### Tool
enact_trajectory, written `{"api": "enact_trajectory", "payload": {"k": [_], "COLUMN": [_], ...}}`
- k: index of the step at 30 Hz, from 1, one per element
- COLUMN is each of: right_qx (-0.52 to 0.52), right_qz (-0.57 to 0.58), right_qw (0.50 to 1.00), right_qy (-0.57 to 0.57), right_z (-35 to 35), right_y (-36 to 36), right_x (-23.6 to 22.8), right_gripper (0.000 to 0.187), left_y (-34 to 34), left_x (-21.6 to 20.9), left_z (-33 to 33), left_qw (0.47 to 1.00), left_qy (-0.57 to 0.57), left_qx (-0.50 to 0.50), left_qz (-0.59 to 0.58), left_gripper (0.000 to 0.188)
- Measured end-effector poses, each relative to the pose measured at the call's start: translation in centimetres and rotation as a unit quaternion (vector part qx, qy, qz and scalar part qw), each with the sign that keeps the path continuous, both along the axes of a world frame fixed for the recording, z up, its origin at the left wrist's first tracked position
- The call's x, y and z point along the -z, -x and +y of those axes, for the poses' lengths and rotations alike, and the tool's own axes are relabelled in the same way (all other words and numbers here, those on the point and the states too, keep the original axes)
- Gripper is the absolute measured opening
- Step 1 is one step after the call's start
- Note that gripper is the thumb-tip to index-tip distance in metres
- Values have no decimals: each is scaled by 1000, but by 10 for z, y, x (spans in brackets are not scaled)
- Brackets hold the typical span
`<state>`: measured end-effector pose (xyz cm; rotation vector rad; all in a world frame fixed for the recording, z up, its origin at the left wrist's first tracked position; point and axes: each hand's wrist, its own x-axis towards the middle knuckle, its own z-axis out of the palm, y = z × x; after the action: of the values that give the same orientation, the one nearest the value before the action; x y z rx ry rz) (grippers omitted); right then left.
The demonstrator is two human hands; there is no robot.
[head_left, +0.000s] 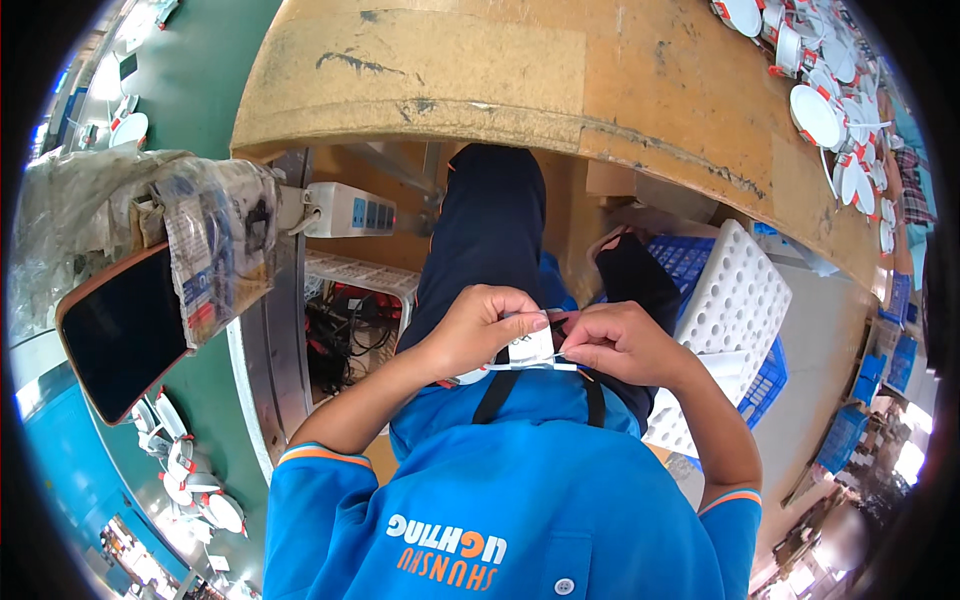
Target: The recorder is applying informative labels and stickers to LED lamp components and organizing them into trays.
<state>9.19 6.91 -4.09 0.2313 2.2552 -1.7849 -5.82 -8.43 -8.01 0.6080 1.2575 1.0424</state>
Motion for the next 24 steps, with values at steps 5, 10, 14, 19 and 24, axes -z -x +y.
{"api": "enact_trajectory", "payload": {"k": [5,10,14,19,24], "right_qx": [10,-11,-5,-27,-59], "right_qz": [26,8,50,77,67], "right_qw": [997,994,988,988,988], "right_qy": [-72,-111,-149,-129,-125], "right_z": [3,4,-1,2,7], "right_y": [2,13,11,9,12], "right_x": [-6,-20,-21,-12,-14], "right_gripper": [11,9,7,6,7], "left_y": [-10,-13,-14,-14,-15], "left_x": [6,11,9,13,19], "left_z": [4,4,3,1,0], "left_qw": [992,990,980,977,973], "left_qy": [-86,-94,-133,-135,-153], "left_qx": [-70,-88,-102,-122,-135], "left_qz": [64,60,109,111,105], "left_gripper": [14,13,11,11,12]}}
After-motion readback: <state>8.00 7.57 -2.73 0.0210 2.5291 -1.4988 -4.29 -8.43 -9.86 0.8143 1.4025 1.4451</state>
